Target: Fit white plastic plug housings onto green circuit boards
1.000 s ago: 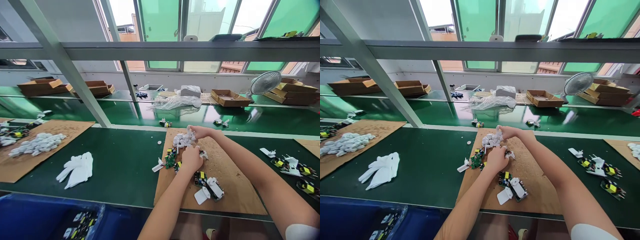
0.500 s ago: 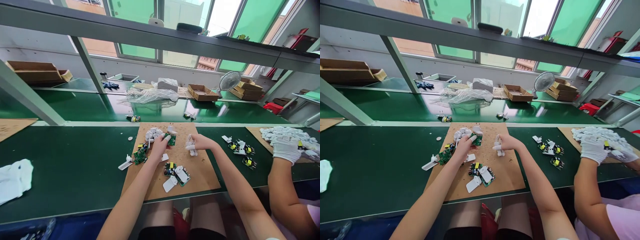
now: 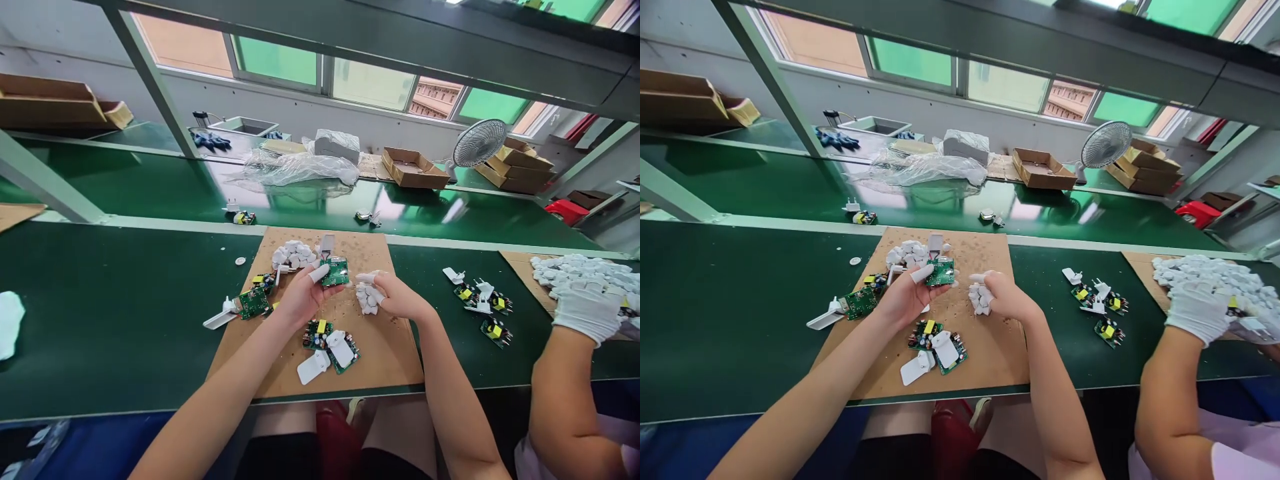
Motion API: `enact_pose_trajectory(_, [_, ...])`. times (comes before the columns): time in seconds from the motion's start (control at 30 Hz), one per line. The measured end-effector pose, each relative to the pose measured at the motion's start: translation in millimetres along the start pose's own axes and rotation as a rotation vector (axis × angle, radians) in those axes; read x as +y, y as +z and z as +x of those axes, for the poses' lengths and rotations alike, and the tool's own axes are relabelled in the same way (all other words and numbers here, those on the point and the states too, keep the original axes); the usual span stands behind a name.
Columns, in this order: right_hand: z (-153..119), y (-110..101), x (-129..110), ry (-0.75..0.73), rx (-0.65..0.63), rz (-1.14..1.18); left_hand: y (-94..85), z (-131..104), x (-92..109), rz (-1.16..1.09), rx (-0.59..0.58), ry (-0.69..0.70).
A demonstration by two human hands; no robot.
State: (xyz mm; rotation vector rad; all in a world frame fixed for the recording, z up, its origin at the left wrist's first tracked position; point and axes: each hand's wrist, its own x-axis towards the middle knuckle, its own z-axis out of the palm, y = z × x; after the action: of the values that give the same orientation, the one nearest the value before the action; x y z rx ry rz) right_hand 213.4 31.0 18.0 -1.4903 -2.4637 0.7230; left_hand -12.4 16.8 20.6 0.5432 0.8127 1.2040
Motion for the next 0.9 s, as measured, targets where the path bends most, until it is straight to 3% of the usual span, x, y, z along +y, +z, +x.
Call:
enact_pose_trajectory(0.13, [-1, -1, 6, -0.035, -0.011, -0.033, 1.6, 2, -12, 0.023, -0.029, -0.138])
enact_pose_trajectory(0.3, [-3, -2, 6, -0.153, 0.048, 0.135, -1.6, 7, -16, 0.012, 0.008, -0.134])
enact_pose_trajectory(0.63, [-2, 1, 1, -0.058, 0.144, 0.366, -2.2, 6, -12, 0.062, -0.022, -0.193])
enact_pose_trajectory(0.8, [-6, 2, -12, -0.101, 0.41, 0.468, -5.0, 5, -18, 0.126, -0.091, -0.113])
enact_pose_trajectory(0.9, [-3, 15, -22, -0.243, 0.55, 0.287, -4.1, 3, -22, 0.17, -0.115, -0.099])
